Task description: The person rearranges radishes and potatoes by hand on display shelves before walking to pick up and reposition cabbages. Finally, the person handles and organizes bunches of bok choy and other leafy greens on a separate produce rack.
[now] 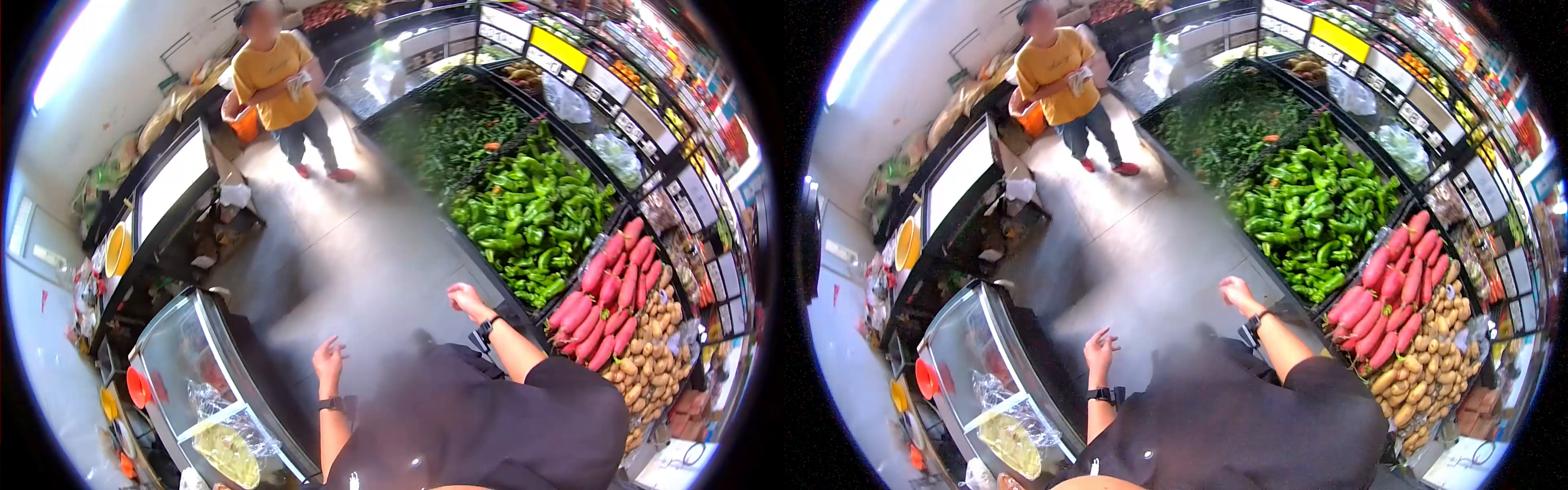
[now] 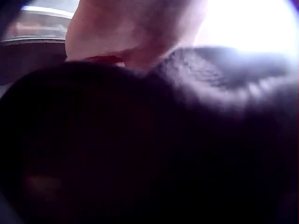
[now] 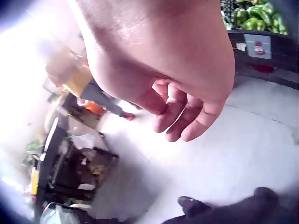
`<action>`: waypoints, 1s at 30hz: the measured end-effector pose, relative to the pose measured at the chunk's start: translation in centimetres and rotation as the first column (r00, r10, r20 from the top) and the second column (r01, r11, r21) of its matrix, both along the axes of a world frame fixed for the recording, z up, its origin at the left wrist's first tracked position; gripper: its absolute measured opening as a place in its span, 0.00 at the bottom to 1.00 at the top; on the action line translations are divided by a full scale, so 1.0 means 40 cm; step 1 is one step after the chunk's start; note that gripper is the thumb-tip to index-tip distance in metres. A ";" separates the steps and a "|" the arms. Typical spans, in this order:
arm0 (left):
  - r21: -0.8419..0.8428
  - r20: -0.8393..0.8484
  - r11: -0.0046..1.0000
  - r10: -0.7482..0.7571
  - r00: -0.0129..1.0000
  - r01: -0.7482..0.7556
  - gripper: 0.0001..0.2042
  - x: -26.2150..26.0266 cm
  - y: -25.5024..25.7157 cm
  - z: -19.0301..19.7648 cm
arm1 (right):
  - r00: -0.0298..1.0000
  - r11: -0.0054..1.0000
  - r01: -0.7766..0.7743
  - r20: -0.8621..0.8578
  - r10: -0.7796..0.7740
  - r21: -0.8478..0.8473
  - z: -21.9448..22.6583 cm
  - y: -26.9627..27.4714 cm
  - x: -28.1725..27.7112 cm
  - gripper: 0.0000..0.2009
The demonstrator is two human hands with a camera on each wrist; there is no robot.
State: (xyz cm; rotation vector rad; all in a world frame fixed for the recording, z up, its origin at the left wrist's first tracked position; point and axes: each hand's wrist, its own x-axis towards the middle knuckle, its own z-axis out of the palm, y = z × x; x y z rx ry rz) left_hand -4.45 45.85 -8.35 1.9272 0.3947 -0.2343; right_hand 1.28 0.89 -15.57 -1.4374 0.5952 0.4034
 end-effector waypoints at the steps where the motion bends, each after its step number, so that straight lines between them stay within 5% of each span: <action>1: 0.001 -0.004 0.999 0.054 0.999 -0.054 0.19 0.014 0.029 -0.002 | 0.997 0.996 -0.081 0.016 0.081 -0.021 0.009 0.052 0.081 0.11; 7: 0.041 -0.139 0.941 0.339 0.930 -0.337 0.21 0.039 0.183 -0.088 | 0.894 0.885 -0.435 0.036 0.446 -0.165 0.101 0.326 0.451 0.14; 10: -0.054 -0.108 0.842 0.529 0.841 -0.537 0.23 0.109 0.274 -0.257 | 0.884 0.872 -0.467 -0.040 0.466 -0.150 0.084 0.412 0.573 0.15; 13: -0.139 -0.072 0.881 0.446 0.892 -0.452 0.24 0.286 0.388 -0.273 | 0.898 0.890 -0.435 -0.140 0.417 -0.135 -0.029 0.417 0.637 0.16; 15: -0.178 -0.139 0.919 0.331 0.933 -0.352 0.24 0.458 0.480 -0.159 | 0.924 0.924 -0.339 -0.245 0.292 -0.177 -0.110 0.412 0.638 0.11; 17: -0.186 -0.001 0.936 0.304 0.953 -0.299 0.24 0.622 0.578 -0.125 | 0.886 0.929 -0.318 -0.408 0.219 -0.191 -0.149 0.421 0.640 0.06; 21: -0.002 0.159 0.988 0.156 0.975 -0.157 0.21 0.941 0.769 -0.051 | 0.791 0.944 -0.277 -0.600 0.120 -0.176 -0.143 0.504 0.698 0.06; 24: -0.034 0.195 0.985 0.174 0.965 -0.171 0.20 1.142 0.852 -0.027 | 0.804 0.797 -0.528 -0.475 0.358 -0.294 -0.125 0.588 0.796 0.06; 27: -0.028 0.192 0.985 0.174 0.966 -0.172 0.19 1.311 0.895 -0.022 | 0.871 0.867 -0.400 -0.419 0.258 -0.297 -0.223 0.642 0.909 0.07; 29: -0.085 0.161 0.983 0.172 0.972 -0.160 0.22 1.412 0.920 -0.024 | 0.794 0.835 -0.489 -0.527 0.305 -0.253 -0.166 0.709 1.044 0.09; 30: -0.115 0.144 0.986 0.138 0.980 -0.122 0.23 1.457 0.920 -0.025 | 0.812 0.904 -0.397 -0.521 0.263 -0.161 -0.181 0.730 1.099 0.11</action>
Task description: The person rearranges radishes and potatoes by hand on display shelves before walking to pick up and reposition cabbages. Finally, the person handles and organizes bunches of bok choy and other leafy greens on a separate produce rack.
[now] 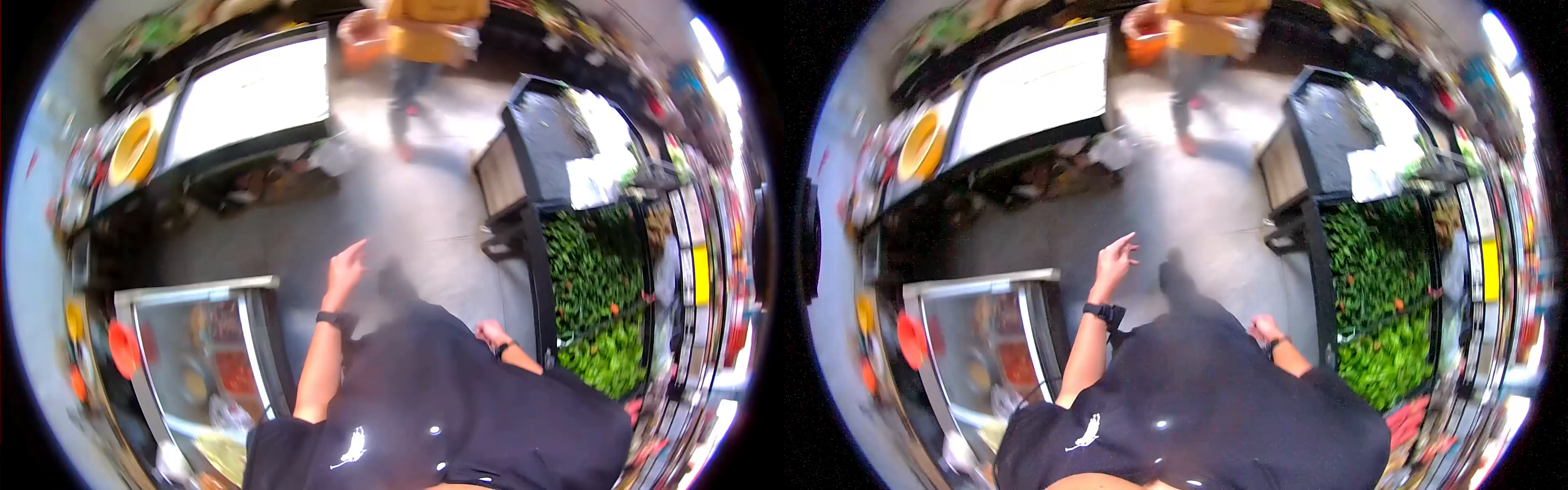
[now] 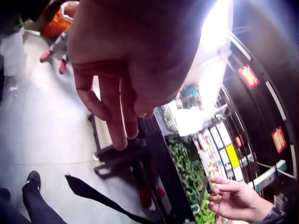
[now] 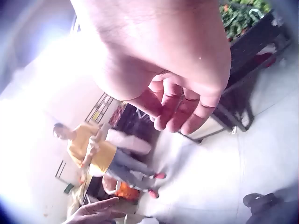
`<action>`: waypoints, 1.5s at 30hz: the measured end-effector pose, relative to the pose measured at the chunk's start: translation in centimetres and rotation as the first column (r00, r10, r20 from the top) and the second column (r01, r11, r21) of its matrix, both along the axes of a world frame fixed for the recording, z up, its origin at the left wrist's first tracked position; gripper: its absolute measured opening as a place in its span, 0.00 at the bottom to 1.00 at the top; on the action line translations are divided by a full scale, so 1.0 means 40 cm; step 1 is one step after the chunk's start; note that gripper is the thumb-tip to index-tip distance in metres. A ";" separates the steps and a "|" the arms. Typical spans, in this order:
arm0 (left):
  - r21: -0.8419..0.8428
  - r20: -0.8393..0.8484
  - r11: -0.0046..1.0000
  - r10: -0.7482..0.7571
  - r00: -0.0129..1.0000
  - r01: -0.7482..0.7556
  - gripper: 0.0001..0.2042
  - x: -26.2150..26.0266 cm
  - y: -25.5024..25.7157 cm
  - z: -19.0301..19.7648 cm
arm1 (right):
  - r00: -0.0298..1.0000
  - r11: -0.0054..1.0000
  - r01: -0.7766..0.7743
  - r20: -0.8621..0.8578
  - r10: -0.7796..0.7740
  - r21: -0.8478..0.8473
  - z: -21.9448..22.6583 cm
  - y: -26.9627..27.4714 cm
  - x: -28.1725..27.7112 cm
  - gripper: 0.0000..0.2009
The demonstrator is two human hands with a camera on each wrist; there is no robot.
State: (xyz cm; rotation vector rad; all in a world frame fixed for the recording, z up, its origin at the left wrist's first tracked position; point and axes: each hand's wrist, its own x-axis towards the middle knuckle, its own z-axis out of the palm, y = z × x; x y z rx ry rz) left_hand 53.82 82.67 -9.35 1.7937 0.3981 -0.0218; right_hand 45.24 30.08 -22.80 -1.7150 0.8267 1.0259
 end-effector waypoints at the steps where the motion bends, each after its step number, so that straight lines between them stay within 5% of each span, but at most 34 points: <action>1: -0.033 -0.016 0.998 -0.058 0.998 0.057 0.24 0.044 -0.003 -0.002 | 0.995 0.996 0.085 0.040 -0.086 0.029 -0.034 0.017 0.047 0.11; 2: 0.038 -0.023 0.992 -0.122 0.992 0.123 0.26 0.072 0.006 0.003 | 0.987 0.998 0.030 0.156 -0.040 0.061 -0.052 0.032 0.100 0.08; 3: 0.115 -0.009 0.976 -0.185 0.983 0.184 0.29 0.131 0.007 0.009 | 0.962 0.973 0.231 0.146 -0.232 0.022 0.044 0.123 0.182 0.10; 5: 0.030 -0.060 0.970 -0.240 0.969 0.242 0.30 0.232 0.006 -0.002 | 0.922 0.990 0.064 0.373 -0.106 0.123 -0.014 0.140 0.301 0.07; 7: -0.022 -0.079 0.935 -0.354 0.932 0.353 0.30 0.256 0.024 -0.034 | 0.778 0.945 0.240 0.538 -0.324 0.223 0.055 0.233 0.358 0.05; 8: -0.037 -0.031 0.899 -0.437 0.899 0.435 0.29 0.301 0.032 -0.066 | 0.709 0.986 0.146 0.686 -0.164 0.085 0.081 0.272 0.380 0.06; 10: -0.089 -0.045 0.830 -0.555 0.831 0.550 0.26 0.363 0.020 -0.049 | 0.648 0.985 0.170 0.752 -0.122 0.014 0.157 0.359 0.366 0.09; 12: -0.101 -0.118 0.727 -0.687 0.717 0.680 0.25 0.414 0.007 -0.060 | 0.639 0.901 0.391 0.649 -0.414 0.189 0.273 0.435 0.314 0.11; 15: -0.125 -0.116 0.484 -0.874 0.471 0.866 0.19 0.430 -0.054 -0.137 | 0.577 0.912 0.401 0.796 -0.182 -0.082 0.262 0.454 0.115 0.10; 19: -0.082 -0.127 0.123 -0.985 0.112 0.989 0.18 0.363 -0.239 -0.119 | 0.538 0.673 0.735 0.676 -0.503 -0.084 0.372 0.514 -0.181 0.12; 22: -0.193 -0.088 0.003 -0.996 -0.014 0.981 0.17 0.233 -0.404 -0.105 | 0.342 0.452 0.886 0.807 -0.482 -0.105 0.341 0.526 -0.367 0.12; 25: -0.133 0.019 -0.241 -0.970 -0.241 0.961 0.19 0.046 -0.568 -0.016 | 0.211 0.284 0.959 0.687 -0.695 -0.007 0.416 0.532 -0.540 0.12; 26: -0.153 0.162 -0.331 -0.938 -0.307 0.931 0.20 -0.001 -0.613 -0.077 | 0.174 0.239 0.969 0.855 -0.488 -0.061 0.282 0.516 -0.609 0.12; 30: 0.015 0.135 -0.542 -0.831 -0.539 0.840 0.23 -0.317 -0.818 0.031 | 0.137 0.149 0.986 0.851 -0.507 -0.070 0.381 0.457 -0.851 0.12; 33: -0.100 0.331 -0.641 -0.743 -0.582 0.761 0.25 -0.623 -0.953 0.121 | 0.039 0.065 0.998 0.908 -0.417 -0.013 0.421 0.402 -1.030 0.14; 35: 0.093 0.286 -0.696 -0.667 -0.688 0.712 0.27 -0.814 -1.046 0.159 | 0.052 0.008 0.999 0.951 -0.305 -0.052 0.463 0.371 -1.128 0.18; 37: 0.191 0.274 -0.729 -0.604 -0.749 0.658 0.28 -1.003 -1.123 0.183 | -0.235 0.006 0.968 0.913 -0.335 0.252 0.457 0.342 -1.215 0.21; 38: 0.195 0.246 -0.753 -0.583 -0.774 0.629 0.29 -1.087 -1.156 0.211 | -0.162 -0.005 0.986 0.946 -0.282 0.168 0.459 0.335 -1.265 0.22; 39: 0.083 0.271 -0.792 -0.566 -0.779 0.605 0.28 -1.168 -1.189 0.215 | -0.083 -0.020 0.997 0.970 -0.228 0.081 0.461 0.323 -1.316 0.23; 41: -0.138 0.316 -0.839 -0.541 -0.779 0.526 0.27 -1.328 -1.255 0.211 | -0.230 -0.139 0.971 0.909 -0.347 0.193 0.459 0.279 -1.412 0.25; 43: 0.486 0.002 -0.812 -0.367 -0.930 0.322 0.27 -1.464 -1.310 0.195 | -0.341 -0.230 0.934 0.872 -0.350 0.273 0.466 0.227 -1.531 0.26; 45: 0.142 0.132 -0.932 -0.315 -0.940 0.332 0.30 -1.610 -1.340 0.219 | -0.409 -0.287 0.898 0.872 -0.268 0.333 0.464 0.182 -1.655 0.26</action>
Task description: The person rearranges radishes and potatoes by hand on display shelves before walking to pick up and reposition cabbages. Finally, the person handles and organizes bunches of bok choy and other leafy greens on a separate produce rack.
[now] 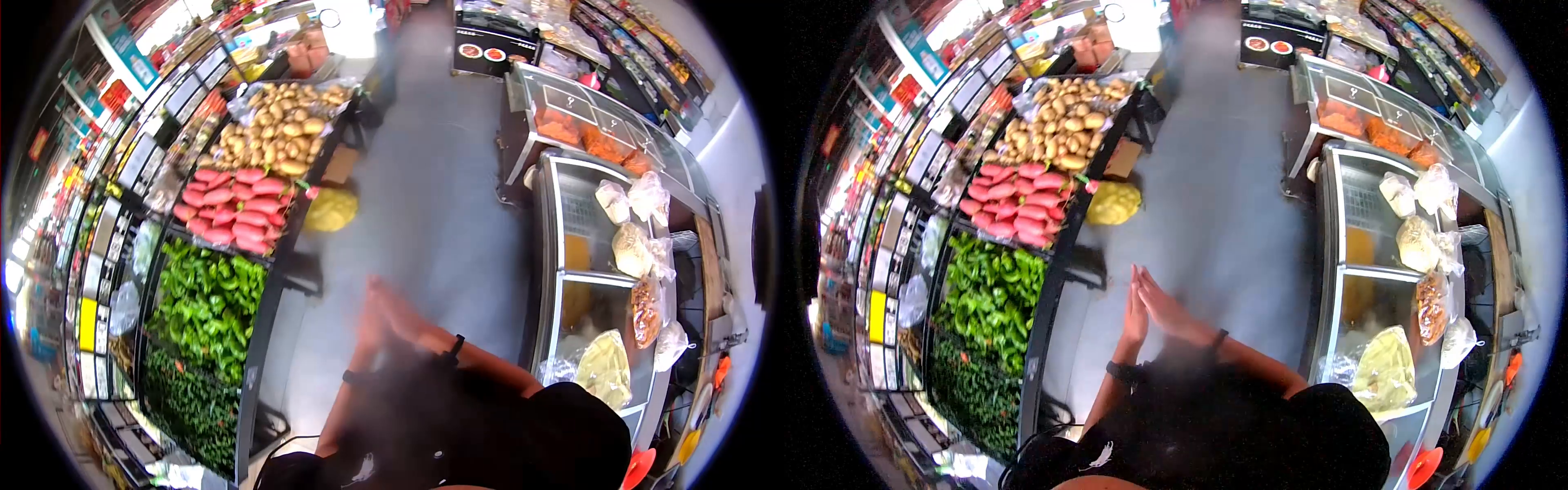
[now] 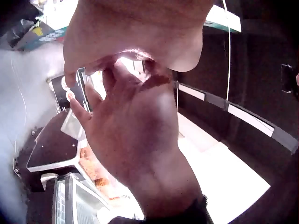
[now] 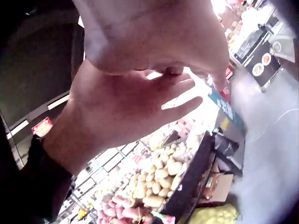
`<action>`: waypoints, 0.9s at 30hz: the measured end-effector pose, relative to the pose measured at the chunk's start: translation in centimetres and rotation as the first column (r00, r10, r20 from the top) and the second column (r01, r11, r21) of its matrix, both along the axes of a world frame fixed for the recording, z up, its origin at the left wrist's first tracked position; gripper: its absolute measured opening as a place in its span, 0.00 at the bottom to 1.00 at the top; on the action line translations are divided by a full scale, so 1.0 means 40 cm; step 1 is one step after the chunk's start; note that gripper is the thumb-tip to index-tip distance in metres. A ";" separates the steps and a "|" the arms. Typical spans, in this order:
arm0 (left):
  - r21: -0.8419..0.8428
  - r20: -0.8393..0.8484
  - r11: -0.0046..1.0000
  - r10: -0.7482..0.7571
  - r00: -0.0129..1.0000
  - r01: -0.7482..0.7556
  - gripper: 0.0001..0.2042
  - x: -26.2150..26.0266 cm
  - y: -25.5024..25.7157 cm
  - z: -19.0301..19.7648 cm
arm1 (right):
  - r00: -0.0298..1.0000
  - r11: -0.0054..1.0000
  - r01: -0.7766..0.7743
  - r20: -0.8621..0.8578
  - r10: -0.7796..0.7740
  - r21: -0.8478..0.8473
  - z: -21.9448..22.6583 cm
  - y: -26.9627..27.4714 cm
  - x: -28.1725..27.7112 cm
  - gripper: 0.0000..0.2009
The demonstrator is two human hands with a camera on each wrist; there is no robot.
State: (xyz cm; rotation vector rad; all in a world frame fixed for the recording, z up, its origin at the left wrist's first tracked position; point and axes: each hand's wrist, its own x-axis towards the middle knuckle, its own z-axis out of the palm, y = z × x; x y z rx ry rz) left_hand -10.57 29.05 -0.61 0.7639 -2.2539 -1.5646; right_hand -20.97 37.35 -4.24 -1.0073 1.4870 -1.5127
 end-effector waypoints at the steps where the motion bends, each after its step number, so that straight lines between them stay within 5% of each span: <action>1: 0.153 -0.122 0.987 -0.031 0.992 0.050 0.32 -0.075 0.001 0.043 | 1.000 1.000 -0.004 -0.008 0.004 -0.016 -0.016 -0.026 -0.071 0.26; 3: 0.425 -0.359 0.881 -0.046 0.932 0.207 0.37 -0.223 -0.029 0.093 | 0.997 0.999 -0.004 -0.073 0.002 -0.035 -0.035 -0.081 -0.220 0.26; 8: 0.362 -0.246 0.904 -0.145 0.958 0.229 0.38 -0.572 -0.261 0.120 | 0.847 0.998 0.057 -0.528 -0.058 -0.018 -0.033 -0.269 -0.551 0.32; 12: 0.415 -0.339 0.832 -0.235 0.911 0.369 0.37 -0.913 -0.416 0.090 | 0.614 0.983 0.111 -0.768 -0.181 -0.143 0.131 -0.318 -0.830 0.34; 17: 0.490 -0.350 0.717 -0.359 0.865 0.496 0.36 -1.279 -0.528 0.034 | 0.748 0.946 0.322 -0.622 -0.231 0.036 0.041 -0.428 -1.183 0.34; 20: 0.543 -0.356 0.654 -0.390 0.849 0.528 0.35 -1.498 -0.600 -0.038 | 0.904 0.906 0.409 -0.188 -0.384 0.112 0.109 -0.506 -1.337 0.34; 23: 0.541 -0.375 0.669 -0.350 0.858 0.509 0.35 -1.710 -0.703 -0.023 | 0.837 0.887 0.456 0.374 -0.399 -0.076 0.165 -0.616 -1.498 0.32; 24: 0.433 -0.376 0.770 -0.319 0.870 0.469 0.37 -1.766 -0.738 0.069 | 0.782 0.863 0.476 0.530 -0.327 -0.171 0.163 -0.656 -1.572 0.31; 27: 0.281 -0.355 0.876 -0.285 0.890 0.393 0.34 -1.975 -0.821 0.065 | 0.920 0.924 0.314 0.312 -0.239 -0.218 0.135 -0.739 -1.830 0.31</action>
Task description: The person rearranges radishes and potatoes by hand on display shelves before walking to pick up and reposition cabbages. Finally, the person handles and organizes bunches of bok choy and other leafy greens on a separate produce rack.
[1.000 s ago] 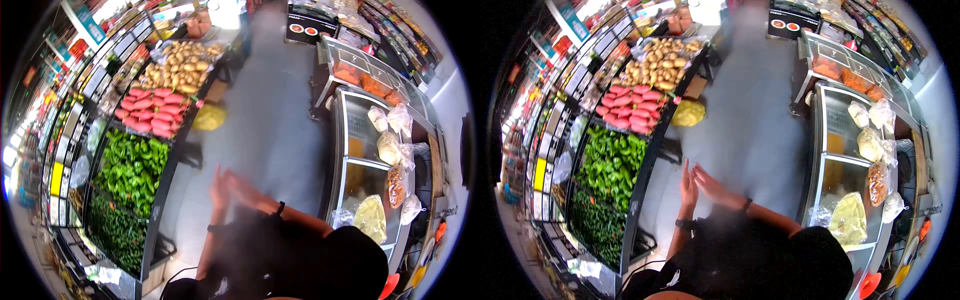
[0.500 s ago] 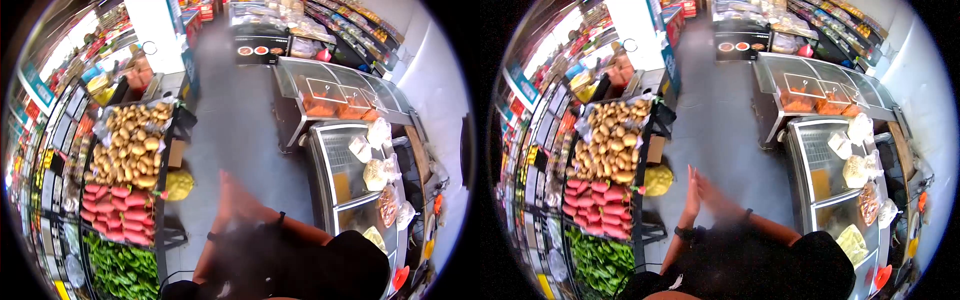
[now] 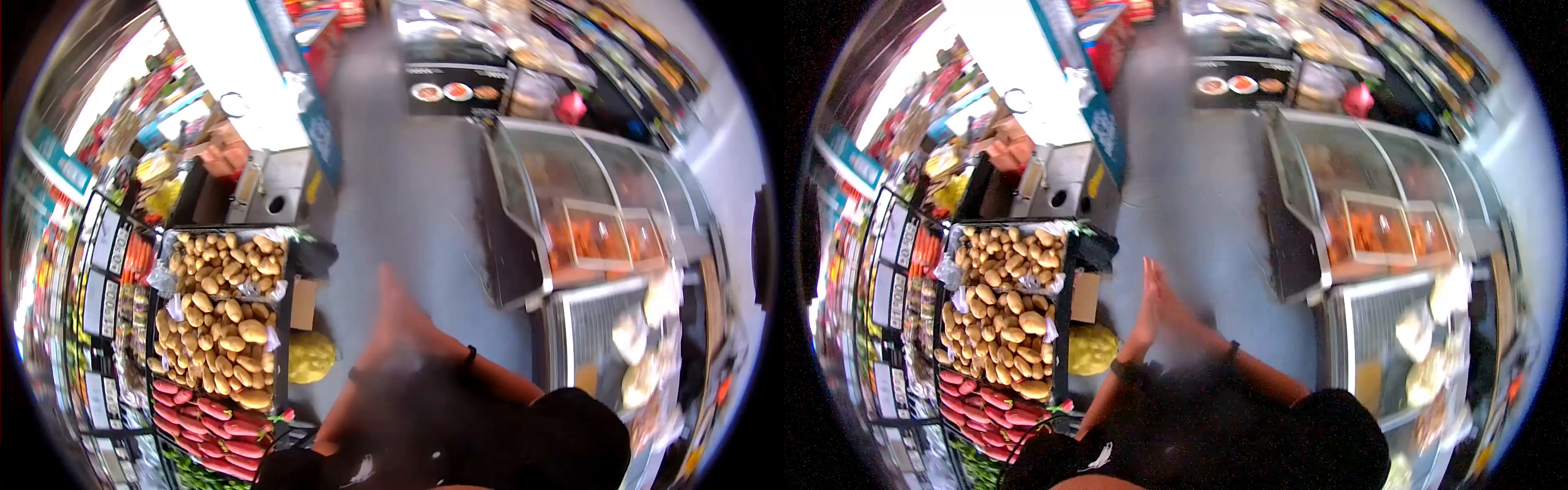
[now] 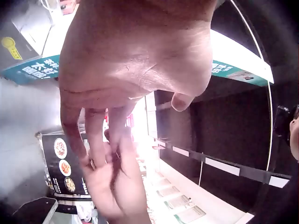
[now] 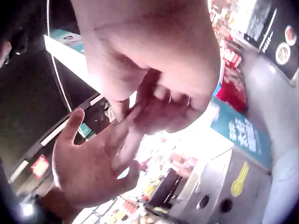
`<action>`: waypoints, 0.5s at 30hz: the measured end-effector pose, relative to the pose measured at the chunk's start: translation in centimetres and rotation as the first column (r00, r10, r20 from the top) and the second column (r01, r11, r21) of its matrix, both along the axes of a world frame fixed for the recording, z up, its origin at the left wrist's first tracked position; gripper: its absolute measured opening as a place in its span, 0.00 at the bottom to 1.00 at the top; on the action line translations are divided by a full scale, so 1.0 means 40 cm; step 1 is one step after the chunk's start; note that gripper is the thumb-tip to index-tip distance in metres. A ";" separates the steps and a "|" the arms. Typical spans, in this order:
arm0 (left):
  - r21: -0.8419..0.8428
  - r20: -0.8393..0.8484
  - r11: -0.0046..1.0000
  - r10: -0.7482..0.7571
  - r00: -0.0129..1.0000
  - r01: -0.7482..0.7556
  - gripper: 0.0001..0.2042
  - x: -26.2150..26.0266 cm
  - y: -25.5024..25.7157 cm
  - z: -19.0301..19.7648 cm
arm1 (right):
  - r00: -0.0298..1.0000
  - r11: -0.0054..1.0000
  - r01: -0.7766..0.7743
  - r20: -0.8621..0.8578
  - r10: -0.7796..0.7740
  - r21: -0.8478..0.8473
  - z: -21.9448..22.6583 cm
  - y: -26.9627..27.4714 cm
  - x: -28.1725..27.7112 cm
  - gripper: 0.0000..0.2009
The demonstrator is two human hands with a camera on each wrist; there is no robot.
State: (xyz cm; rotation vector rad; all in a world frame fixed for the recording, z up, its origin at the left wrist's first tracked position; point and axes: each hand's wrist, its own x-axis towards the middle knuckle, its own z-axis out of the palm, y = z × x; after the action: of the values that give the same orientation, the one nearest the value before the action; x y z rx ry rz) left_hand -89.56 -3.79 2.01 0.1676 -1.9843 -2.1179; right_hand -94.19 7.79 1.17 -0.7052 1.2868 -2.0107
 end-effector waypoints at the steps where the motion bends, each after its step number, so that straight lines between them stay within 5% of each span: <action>1: -0.064 -0.011 0.997 0.039 0.999 -0.040 0.33 -0.073 -0.039 0.001 | 0.995 0.999 -0.048 -0.085 0.048 0.004 -0.015 -0.042 -0.099 0.30; 3: -0.206 0.001 0.975 0.088 0.996 -0.086 0.31 -0.168 -0.136 0.008 | 0.969 0.994 -0.112 -0.222 0.108 -0.007 -0.051 -0.157 -0.235 0.30; 5: -0.125 -0.003 0.991 0.051 0.999 -0.051 0.37 -0.267 -0.203 0.104 | 0.962 0.961 -0.174 -0.172 0.213 0.215 -0.063 -0.285 -0.424 0.31; 8: 0.000 -0.044 1.000 0.030 0.999 -0.030 0.40 -0.411 -0.293 0.149 | 0.791 0.933 -0.043 -0.559 0.251 0.357 -0.053 -0.380 -0.650 0.29; 9: 0.037 -0.060 0.999 0.024 0.998 -0.022 0.40 -0.458 -0.329 0.152 | 0.917 0.950 -0.088 -0.349 0.194 0.298 -0.015 -0.410 -0.695 0.26; 10: 0.285 -0.030 0.958 0.043 0.999 -0.032 0.43 -0.510 -0.359 0.176 | 0.986 0.972 -0.095 -0.116 0.121 0.213 0.022 -0.441 -0.741 0.23; 11: 0.331 0.030 0.941 0.063 0.998 -0.069 0.44 -0.571 -0.390 0.218 | 0.974 0.954 -0.132 -0.145 0.175 0.271 0.056 -0.454 -0.815 0.21; 15: 0.353 0.119 0.935 -0.083 0.989 0.036 0.40 -0.824 -0.583 0.100 | 0.899 0.830 -0.141 -0.281 0.335 0.540 0.121 -0.509 -1.133 0.14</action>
State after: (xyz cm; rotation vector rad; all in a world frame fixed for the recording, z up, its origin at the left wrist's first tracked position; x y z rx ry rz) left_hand -122.51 -27.10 5.99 0.3205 -1.6760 -2.5471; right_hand -139.51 -12.58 6.02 -0.9499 1.7532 -1.2765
